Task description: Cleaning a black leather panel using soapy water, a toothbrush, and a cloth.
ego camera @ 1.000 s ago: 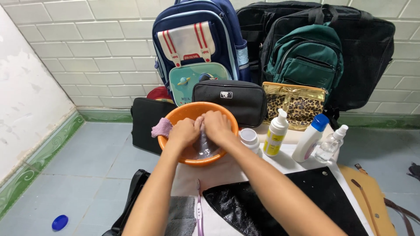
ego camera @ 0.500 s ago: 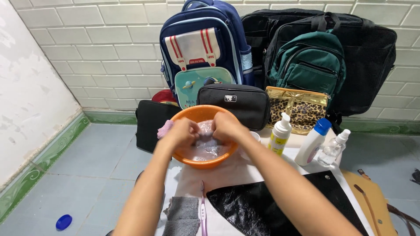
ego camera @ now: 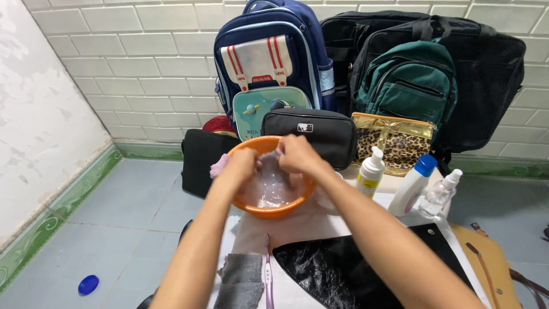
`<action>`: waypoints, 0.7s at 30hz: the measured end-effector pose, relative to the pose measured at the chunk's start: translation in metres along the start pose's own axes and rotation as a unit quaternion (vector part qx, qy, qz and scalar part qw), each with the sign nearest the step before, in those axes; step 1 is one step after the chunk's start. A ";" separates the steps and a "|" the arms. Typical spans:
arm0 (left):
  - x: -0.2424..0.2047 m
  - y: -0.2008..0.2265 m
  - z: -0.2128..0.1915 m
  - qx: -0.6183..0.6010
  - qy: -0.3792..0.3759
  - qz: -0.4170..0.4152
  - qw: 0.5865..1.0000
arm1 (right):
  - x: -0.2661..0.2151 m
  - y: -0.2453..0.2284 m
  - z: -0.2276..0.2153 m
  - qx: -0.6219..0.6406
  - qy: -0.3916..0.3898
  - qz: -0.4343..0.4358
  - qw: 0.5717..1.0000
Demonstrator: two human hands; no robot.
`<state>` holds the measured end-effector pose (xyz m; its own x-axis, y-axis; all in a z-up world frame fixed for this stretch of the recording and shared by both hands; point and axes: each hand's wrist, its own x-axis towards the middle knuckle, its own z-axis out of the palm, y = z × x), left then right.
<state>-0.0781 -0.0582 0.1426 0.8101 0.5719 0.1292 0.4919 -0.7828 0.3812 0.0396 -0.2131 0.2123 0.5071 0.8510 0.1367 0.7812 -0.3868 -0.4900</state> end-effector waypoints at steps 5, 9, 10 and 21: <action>-0.042 0.040 -0.103 -0.032 0.050 -0.011 0.998 | -0.005 -0.015 -0.054 0.044 0.044 -0.053 0.997; -0.072 0.070 -0.145 -0.145 0.068 -0.042 0.986 | -0.023 -0.038 -0.085 0.099 0.042 -0.051 0.993; -0.070 0.069 -0.141 -0.145 0.069 -0.042 0.986 | -0.026 -0.037 -0.085 0.099 0.042 -0.051 0.993; 0.003 -0.006 0.031 -0.006 -0.045 -0.125 0.991 | 0.004 0.023 0.025 -0.110 -0.076 -0.026 0.991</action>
<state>-0.0686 -0.0590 0.1127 0.6889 0.7230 -0.0519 0.6772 -0.6164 0.4017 0.0506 -0.2099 0.1795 0.4163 0.9091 0.0173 0.8736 -0.3946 -0.2848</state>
